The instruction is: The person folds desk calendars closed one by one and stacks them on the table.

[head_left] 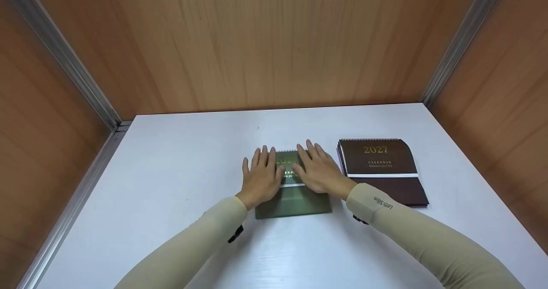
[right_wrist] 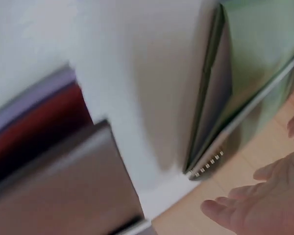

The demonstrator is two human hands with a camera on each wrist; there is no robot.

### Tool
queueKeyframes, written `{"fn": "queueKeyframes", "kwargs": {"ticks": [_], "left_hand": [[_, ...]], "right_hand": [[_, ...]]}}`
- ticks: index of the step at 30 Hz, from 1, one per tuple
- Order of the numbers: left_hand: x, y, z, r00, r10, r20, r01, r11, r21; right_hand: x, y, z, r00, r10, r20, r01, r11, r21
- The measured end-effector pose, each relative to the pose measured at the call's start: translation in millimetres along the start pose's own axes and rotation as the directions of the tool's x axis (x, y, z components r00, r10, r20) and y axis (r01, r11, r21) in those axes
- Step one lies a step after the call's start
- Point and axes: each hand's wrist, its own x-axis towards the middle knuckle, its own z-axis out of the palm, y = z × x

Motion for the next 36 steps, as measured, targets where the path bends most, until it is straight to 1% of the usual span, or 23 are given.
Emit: {"fn": "queueKeyframes", "kwargs": {"ticks": [5,10,12,15,17,22,25,30,32,36], "left_hand": [[0.9,0.5,11.6,0.998,-0.032,0.060,0.028,0.998,0.059],[-3.2,-1.3,18.4,0.995,-0.030,0.093,0.022,0.996,0.085],[-5.1,-1.7,19.0,0.994,-0.027,0.105,0.019,0.997,0.071],[-5.1,-4.0,21.3,0.989,-0.035,0.143,0.028,0.998,0.053],[-6.2,-3.5,19.6,0.985,-0.040,0.168,0.034,0.999,0.041],[-8.1,-2.2,18.3,0.979,-0.043,0.198,0.031,0.997,0.066],[-6.7,-4.4,21.6,0.976,-0.046,0.213,0.027,0.995,0.093],[0.5,-9.5,28.7,0.963,-0.061,0.262,0.030,0.992,0.121],[3.9,-11.4,31.0,0.957,-0.066,0.284,0.031,0.991,0.127],[8.9,-13.5,31.5,0.950,-0.068,0.304,0.024,0.989,0.146]], "right_hand": [[5,-2,12,1.000,0.015,0.015,-0.014,1.000,-0.024],[3,-2,20,0.998,0.038,0.045,-0.038,0.999,-0.003],[1,-3,23,0.997,0.041,0.065,-0.041,0.999,0.006],[-2,-5,29,0.995,0.047,0.086,-0.049,0.999,0.016],[-3,-6,33,0.994,0.055,0.094,-0.057,0.998,0.021],[-4,-9,37,0.992,0.073,0.105,-0.076,0.997,0.029],[-4,-11,39,0.988,0.083,0.133,-0.086,0.996,0.022],[-3,-11,40,0.981,0.094,0.167,-0.098,0.995,0.015],[-2,-10,41,0.982,0.094,0.164,-0.099,0.995,0.020],[4,-6,44,0.976,0.113,0.187,-0.117,0.993,0.008]]}}
